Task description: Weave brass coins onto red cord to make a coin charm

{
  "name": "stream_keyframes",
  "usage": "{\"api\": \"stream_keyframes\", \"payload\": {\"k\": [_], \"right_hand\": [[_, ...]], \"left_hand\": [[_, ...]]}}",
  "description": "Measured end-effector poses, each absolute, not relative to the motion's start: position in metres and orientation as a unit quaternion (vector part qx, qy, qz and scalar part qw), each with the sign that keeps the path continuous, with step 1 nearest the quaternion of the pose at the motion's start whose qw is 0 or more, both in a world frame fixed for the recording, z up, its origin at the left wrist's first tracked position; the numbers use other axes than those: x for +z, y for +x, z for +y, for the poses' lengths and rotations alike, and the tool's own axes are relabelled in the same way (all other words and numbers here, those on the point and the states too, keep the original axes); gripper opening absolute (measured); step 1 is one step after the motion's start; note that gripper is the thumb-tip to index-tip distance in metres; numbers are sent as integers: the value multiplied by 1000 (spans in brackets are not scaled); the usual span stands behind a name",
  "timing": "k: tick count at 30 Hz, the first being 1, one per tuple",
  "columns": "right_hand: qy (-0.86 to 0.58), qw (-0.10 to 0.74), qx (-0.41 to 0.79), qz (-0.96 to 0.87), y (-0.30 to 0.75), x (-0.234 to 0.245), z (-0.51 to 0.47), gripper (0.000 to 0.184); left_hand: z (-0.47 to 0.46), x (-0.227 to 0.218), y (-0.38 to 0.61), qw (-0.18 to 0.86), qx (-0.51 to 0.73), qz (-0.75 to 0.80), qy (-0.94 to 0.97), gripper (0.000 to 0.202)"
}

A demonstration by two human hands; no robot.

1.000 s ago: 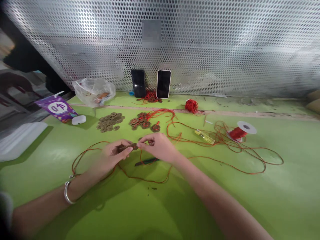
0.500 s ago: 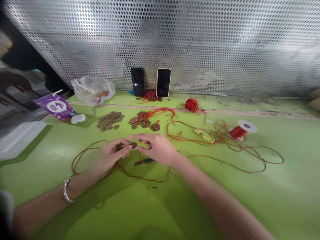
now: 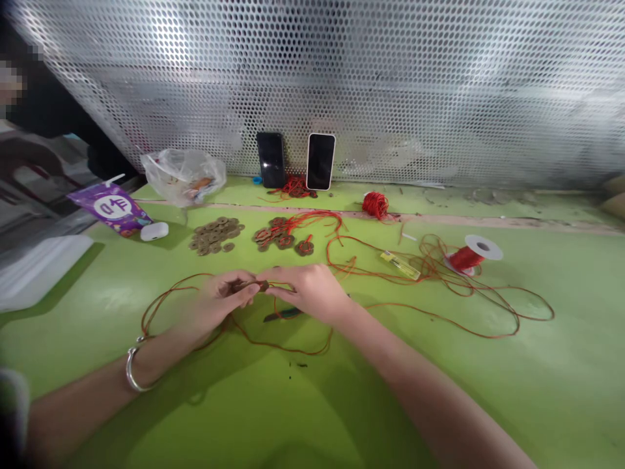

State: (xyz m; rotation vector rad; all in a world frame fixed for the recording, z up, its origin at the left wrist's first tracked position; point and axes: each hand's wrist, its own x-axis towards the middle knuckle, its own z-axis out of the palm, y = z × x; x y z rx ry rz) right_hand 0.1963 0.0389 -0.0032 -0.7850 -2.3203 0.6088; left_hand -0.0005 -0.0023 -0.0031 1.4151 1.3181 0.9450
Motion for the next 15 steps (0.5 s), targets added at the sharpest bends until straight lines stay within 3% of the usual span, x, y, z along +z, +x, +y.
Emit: {"api": "stream_keyframes", "payload": {"k": [15], "right_hand": [[-295, 318, 223, -873, 197, -2, 38, 23]], "left_hand": [[-3, -3, 1, 505, 395, 532, 553, 25]]}}
